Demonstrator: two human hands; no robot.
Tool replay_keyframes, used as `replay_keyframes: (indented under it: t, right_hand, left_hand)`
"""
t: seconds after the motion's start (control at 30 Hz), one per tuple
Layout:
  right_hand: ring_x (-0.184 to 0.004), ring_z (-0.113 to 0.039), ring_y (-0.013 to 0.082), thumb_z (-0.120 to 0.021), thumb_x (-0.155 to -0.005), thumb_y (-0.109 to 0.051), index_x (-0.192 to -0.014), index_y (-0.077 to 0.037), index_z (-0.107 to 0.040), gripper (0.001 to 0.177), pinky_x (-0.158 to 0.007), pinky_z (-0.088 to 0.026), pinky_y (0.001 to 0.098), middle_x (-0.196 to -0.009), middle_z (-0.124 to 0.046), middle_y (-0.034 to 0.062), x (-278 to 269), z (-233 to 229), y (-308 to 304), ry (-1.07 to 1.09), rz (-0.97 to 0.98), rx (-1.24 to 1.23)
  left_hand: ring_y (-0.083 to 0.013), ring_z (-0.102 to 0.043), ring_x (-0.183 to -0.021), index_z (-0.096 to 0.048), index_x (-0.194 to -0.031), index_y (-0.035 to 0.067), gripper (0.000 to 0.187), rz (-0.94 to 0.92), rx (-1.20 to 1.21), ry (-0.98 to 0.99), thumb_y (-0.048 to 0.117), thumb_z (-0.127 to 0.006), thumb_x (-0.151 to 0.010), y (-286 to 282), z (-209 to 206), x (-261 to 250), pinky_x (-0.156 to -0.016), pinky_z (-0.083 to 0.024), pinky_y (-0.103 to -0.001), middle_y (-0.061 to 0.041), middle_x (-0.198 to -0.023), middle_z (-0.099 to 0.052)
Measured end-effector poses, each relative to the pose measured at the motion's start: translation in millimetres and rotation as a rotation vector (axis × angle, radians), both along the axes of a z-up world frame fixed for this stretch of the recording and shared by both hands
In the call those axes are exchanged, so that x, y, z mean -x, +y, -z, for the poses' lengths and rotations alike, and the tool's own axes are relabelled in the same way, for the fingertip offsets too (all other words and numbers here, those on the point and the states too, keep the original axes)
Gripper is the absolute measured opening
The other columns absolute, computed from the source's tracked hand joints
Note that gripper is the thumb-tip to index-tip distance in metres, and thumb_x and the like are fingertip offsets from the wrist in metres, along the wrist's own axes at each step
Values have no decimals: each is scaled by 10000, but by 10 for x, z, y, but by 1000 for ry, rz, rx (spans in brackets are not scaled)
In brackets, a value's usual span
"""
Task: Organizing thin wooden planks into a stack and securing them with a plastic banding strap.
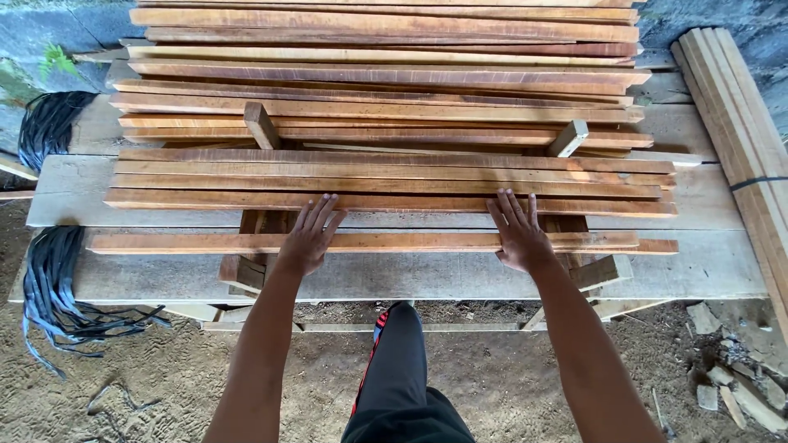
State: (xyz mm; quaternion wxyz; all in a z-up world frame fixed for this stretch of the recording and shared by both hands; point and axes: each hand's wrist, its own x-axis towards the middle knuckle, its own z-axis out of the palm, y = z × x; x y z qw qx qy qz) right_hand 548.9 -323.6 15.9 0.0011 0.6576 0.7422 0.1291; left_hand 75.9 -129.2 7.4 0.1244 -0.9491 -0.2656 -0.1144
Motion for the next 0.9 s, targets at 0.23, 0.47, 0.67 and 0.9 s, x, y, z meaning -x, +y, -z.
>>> replay_keyframes:
  t: [0.23, 0.47, 0.67, 0.9]
  right_hand:
    - [-1598, -174, 334, -886, -511, -265, -1625, -85, -261, 1290, -1291, -84, 656, -1720, -180, 199, 26, 36, -84, -15, -1, -11]
    - [-1605, -160, 320, -856, -515, -245, -1612, -70, -274, 1254, -1305, -71, 608, -1729, -158, 188, 57, 78, -237, 12, 17, 1]
    - [-1583, -222, 334, -866, -508, -242, -1586, -37, -305, 1233, -1305, -136, 572, -1713, -186, 222, 175, -29, -395, 16, 30, 6]
    - [-1232, -629, 312, -806, -640, -317, -1337, -143, -547, 764, -990, -570, 452, -1421, -486, 65, 23, 249, -366, 106, 84, 137]
  left_hand:
    - [-299, -381, -1504, -446, -1503, 163, 950, 21, -53, -56, 100, -834, -637, -140, 14, 72, -1253, -293, -457, -142, -1592, -376]
    - [-312, -470, -1416, -463, -1435, 112, 1014, 65, -39, -68, 39, -878, -512, -138, 170, 124, -1243, -338, -445, -164, -1504, -426]
    - [-298, -506, -1380, -439, -1382, 81, 943, 40, -1, -17, 30, -868, -544, -140, 354, 133, -1241, -350, -432, -159, -1466, -447]
    - [-245, -746, -963, -526, -1092, 226, 394, -249, 329, 199, 145, -750, -778, 47, 1024, 235, -879, -578, -457, 40, -1022, -704]
